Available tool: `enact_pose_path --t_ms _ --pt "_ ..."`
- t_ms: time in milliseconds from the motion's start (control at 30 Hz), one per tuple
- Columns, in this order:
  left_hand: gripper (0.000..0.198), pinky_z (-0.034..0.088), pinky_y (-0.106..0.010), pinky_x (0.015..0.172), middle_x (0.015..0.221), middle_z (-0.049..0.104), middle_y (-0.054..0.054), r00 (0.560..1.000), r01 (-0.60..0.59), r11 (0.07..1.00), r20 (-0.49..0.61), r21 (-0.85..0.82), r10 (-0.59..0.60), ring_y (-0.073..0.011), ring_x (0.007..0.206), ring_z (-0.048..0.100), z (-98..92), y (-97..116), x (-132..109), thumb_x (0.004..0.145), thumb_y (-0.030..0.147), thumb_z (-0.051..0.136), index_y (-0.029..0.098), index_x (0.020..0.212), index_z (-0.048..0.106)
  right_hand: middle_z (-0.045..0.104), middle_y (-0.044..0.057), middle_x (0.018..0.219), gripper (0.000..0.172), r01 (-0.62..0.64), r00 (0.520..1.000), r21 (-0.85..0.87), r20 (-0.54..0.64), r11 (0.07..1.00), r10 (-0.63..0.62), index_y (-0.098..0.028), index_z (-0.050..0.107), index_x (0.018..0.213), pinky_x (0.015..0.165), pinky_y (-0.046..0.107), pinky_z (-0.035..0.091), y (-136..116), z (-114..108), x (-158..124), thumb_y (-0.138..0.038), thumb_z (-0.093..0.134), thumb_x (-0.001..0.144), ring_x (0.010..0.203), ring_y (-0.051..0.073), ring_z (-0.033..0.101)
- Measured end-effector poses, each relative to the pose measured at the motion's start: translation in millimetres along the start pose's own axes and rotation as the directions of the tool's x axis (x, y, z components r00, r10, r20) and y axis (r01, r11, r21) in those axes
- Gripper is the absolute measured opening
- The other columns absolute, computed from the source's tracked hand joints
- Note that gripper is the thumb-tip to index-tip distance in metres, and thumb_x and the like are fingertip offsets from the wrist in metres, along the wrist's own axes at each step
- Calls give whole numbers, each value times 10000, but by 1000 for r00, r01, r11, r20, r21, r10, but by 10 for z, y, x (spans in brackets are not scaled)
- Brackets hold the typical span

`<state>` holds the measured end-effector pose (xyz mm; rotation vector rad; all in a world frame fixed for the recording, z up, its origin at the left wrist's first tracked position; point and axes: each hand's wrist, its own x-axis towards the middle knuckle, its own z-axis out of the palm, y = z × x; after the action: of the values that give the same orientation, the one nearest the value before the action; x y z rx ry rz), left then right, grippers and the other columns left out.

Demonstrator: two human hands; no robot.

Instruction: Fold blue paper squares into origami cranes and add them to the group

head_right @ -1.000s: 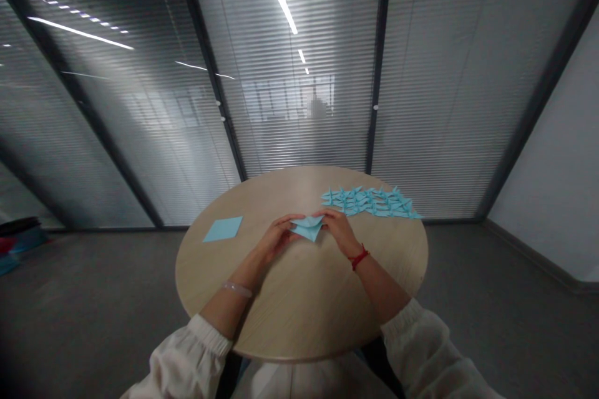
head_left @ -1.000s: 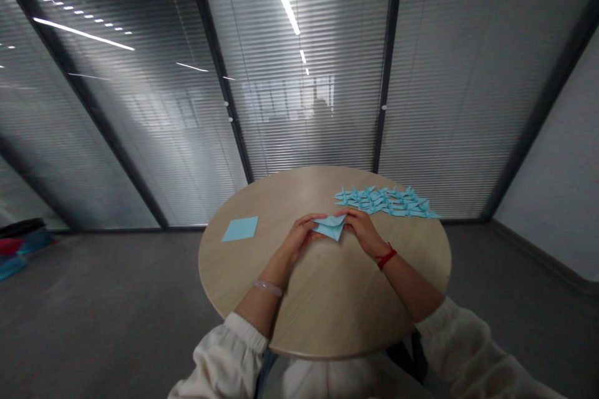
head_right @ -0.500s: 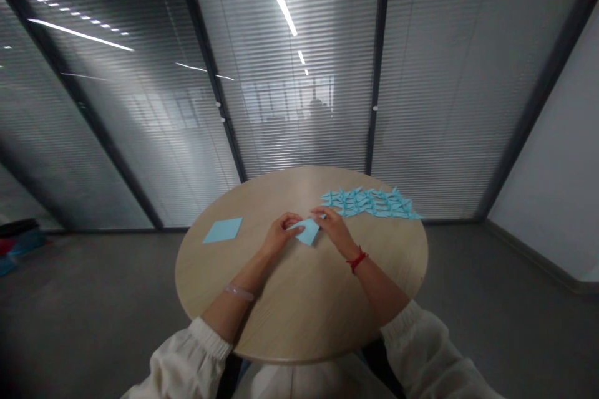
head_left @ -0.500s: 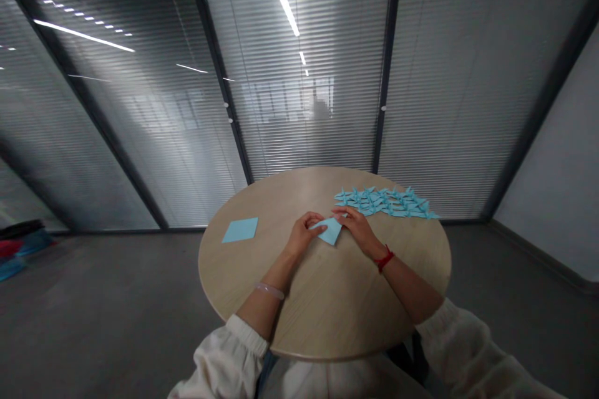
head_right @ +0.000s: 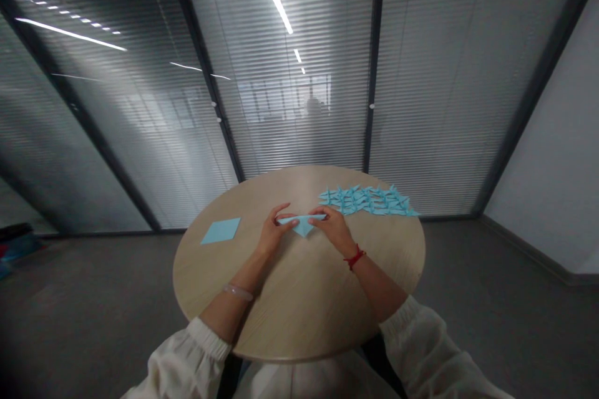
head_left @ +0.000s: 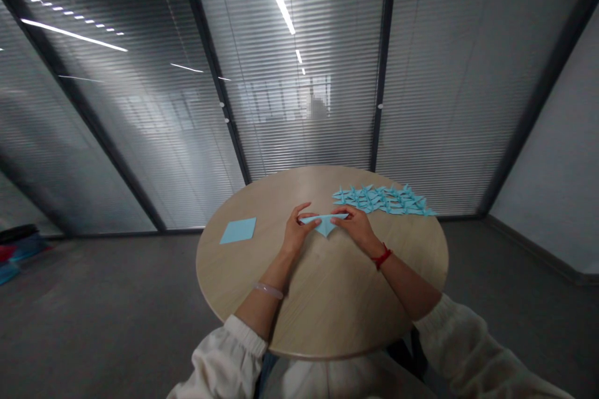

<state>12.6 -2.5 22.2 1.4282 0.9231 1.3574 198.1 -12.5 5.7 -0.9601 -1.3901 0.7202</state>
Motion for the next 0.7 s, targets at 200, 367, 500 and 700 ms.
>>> enact_pose_path --t_ms 200,367,500,700 --pt "685 449 -240 630 856 716 -53 999 -11 1000 30 -7 12 -131 645 602 18 43 -6 544 300 829 182 1166 566 705 30 814 259 31 990 -28 142 999 -27 -206 712 822 723 307 483 21 45 -20 -417 711 672 763 189 629" --pt "671 449 -241 626 845 720 -43 996 1 1000 89 -7 -1 -119 616 592 47 50 -16 531 296 836 185 1140 576 704 25 749 248 80 982 -92 180 993 -62 -213 726 767 657 286 469 0 66 -34 -449 665 723 707 181 615" --pt "511 472 -298 762 854 715 -69 995 6 996 99 -91 3 -172 779 642 50 27 -16 567 331 817 155 1008 629 696 20 711 231 67 985 -97 162 993 -51 -219 727 758 618 277 460 2 64 -36 -440 676 716 664 174 606" --pt "365 435 -242 630 734 674 -27 995 -5 1000 98 -18 6 -130 661 593 48 -42 1 573 355 814 145 841 681 698 21 753 240 80 970 -96 237 992 -55 -207 722 811 645 274 452 12 78 -54 -427 655 745 699 174 614"
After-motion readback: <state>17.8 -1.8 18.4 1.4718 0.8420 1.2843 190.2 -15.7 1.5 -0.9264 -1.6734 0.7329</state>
